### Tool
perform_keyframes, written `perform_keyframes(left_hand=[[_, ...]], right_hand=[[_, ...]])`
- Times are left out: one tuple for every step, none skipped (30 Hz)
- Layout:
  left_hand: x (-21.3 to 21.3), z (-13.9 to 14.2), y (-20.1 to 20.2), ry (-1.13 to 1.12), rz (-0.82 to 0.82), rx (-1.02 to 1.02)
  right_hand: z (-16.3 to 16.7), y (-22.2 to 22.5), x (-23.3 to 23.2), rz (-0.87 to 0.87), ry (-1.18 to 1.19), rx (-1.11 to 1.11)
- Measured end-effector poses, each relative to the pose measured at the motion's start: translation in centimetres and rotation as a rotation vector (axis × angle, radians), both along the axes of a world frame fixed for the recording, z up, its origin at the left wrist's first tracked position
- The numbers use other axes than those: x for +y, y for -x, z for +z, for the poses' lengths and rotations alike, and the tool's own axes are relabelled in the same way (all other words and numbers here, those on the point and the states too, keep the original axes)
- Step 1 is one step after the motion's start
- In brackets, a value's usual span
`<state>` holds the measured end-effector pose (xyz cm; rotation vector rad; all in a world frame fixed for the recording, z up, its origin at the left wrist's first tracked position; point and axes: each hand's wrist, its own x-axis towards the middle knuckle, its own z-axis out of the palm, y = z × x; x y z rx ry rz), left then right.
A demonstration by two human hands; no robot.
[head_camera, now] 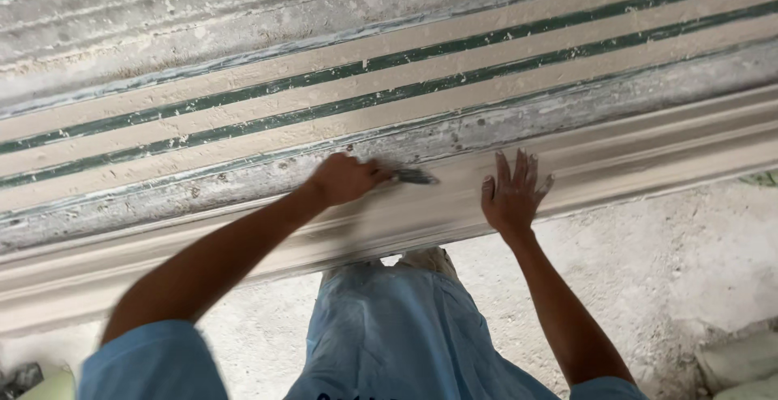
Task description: The person uses a utility knife to trim the edge of a long white decorative molding piece on a workbench. They repeatedly scrape and remove excess material along the molding's profile, then scrape the workbench surface to clear debris.
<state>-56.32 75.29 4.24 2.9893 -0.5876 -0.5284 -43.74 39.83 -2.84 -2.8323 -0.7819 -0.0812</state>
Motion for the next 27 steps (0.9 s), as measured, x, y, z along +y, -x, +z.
perform_keyframes(left_hand=[[-1.8,-0.3,-1.6,0.027,0.005,-0.091],[-3.2,-0.5,-2.8,0.020,0.000,-0.114],[-4.1,-0.5,-3.7,0.010,-0.012,-0.139],[-4.4,-0.2,-4.0,0.005,-0.030,-0.164],[-4.2,0.2,-3.9,-0.012,-0.021,-0.108],[-3.4,0.8,-3.1,-0.028,-0.012,-0.049],[-2.6,1.3,-2.3,-0.049,-0.003,0.003],[-1.5,1.8,-1.1,-0.072,-0.002,0.037],[-0.8,2.1,-0.2,-0.094,-0.005,0.072],[-0.4,2.2,0.3,-0.089,-0.008,0.059],[-0.6,2.1,0.2,-0.081,-0.014,0.044],[-1.2,1.8,-0.2,-0.072,-0.015,0.031],[-2.2,1.3,-1.3,-0.010,-0.026,-0.007],[-3.8,0.6,-3.2,0.056,-0.041,-0.046],[-5.7,-0.2,-5.3,0.053,-0.032,-0.033],[-7.3,-0.8,-7.1,0.046,-0.022,-0.022],[-8.4,-1.2,-8.6,0.031,-0.052,-0.079],[-9.2,-1.5,-9.8,0.018,-0.083,-0.135],[-9.4,-1.6,-10.3,0.012,-0.113,-0.180],[-9.1,-1.5,-10.3,0.055,-0.114,-0.156],[-8.1,-1.2,-9.6,0.097,-0.113,-0.133],[-6.9,-0.8,-8.6,0.140,-0.110,-0.107],[-5.5,-0.3,-7.3,0.105,-0.124,-0.062],[-3.8,0.3,-5.8,0.063,-0.135,-0.022],[-2.4,0.8,-4.7,0.044,-0.141,0.003],[-1.7,1.2,-3.9,0.028,-0.149,0.031],[-1.6,1.4,-3.6,0.032,-0.152,0.024]], right_hand=[[-0.1,0.1,0.0,0.006,-0.007,0.001],[-0.2,0.3,0.0,0.027,-0.009,-0.005],[-0.1,0.4,0.1,0.040,-0.015,-0.011],[0.1,0.4,0.1,0.048,-0.016,-0.018],[0.3,0.4,0.1,0.045,-0.028,-0.014],[0.5,0.5,0.2,0.043,-0.039,-0.006],[0.7,0.5,0.3,0.040,-0.054,-0.006],[0.8,0.6,0.5,0.032,-0.060,-0.028],[0.8,0.7,0.7,0.019,-0.064,-0.048],[0.8,0.9,0.8,-0.001,-0.065,-0.062],[0.7,1.0,0.9,-0.003,-0.070,-0.068],[0.5,1.2,1.0,0.000,-0.075,-0.074],[0.3,1.3,0.9,0.003,-0.080,-0.079],[0.0,1.3,0.8,0.007,-0.092,-0.066],[-0.2,1.2,0.5,0.013,-0.102,-0.051],[-0.3,1.1,0.0,0.021,-0.117,-0.040],[-0.4,0.5,-0.3,0.052,-0.122,-0.025],[-0.4,-0.3,-0.9,0.081,-0.125,-0.010],[-0.1,-0.5,-1.8,0.109,-0.122,0.017],[0.2,-1.1,-2.9,0.056,-0.076,0.034],[0.6,-2.1,-4.0,0.004,-0.029,0.049],[1.0,-2.8,-5.1,-0.046,0.017,0.068],[1.4,-3.2,-6.2,-0.094,-0.012,0.073],[1.7,-3.9,-6.9,-0.139,-0.046,0.072],[1.8,-4.2,-7.1,-0.182,-0.081,0.075],[1.8,-4.3,-7.2,-0.195,-0.063,0.077],[1.8,-4.4,-7.1,-0.208,-0.044,0.079]])
